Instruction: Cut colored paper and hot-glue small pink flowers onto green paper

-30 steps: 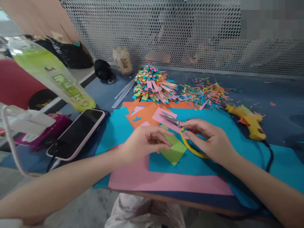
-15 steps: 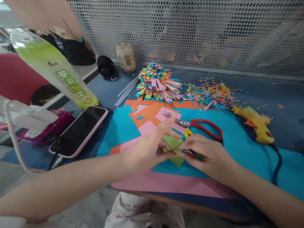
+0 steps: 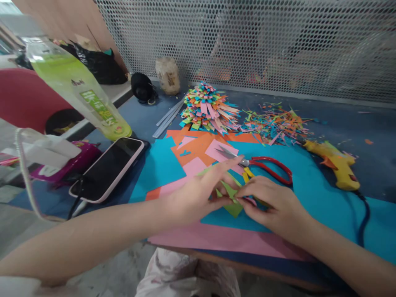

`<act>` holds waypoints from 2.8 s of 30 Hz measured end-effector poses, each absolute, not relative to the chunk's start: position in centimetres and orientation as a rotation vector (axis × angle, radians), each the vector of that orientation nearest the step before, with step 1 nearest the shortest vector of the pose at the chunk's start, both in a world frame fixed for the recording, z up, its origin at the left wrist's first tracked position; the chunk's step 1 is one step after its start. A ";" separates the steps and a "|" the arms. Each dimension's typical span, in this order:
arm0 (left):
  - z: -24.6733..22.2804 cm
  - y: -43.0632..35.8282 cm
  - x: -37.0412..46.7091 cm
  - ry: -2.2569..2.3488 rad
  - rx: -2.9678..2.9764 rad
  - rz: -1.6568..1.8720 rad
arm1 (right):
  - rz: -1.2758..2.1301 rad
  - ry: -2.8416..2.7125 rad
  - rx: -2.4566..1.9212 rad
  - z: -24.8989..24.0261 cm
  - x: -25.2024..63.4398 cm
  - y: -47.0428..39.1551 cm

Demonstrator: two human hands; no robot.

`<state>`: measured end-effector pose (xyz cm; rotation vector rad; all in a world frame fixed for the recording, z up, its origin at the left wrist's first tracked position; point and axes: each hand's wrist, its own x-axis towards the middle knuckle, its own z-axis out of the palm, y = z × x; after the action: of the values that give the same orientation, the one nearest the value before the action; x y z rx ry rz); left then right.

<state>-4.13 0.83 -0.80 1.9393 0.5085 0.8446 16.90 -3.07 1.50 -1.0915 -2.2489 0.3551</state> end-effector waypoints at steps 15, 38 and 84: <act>1.2 1.1 -3.2 0.608 1.282 0.824 | 0.643 -1.918 -1.302 2.5 16.4 -3.0; 1.2 1.6 -3.0 0.740 1.118 0.804 | 1.320 -1.349 -1.318 2.5 16.4 -2.2; 0.8 2.5 -3.0 0.780 1.110 0.845 | -0.466 -2.650 -0.689 0.9 17.5 -2.9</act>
<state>-2.97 2.46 0.76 1.1098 0.7797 0.8454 17.48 -2.87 0.93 -0.6887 -2.6503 -0.4660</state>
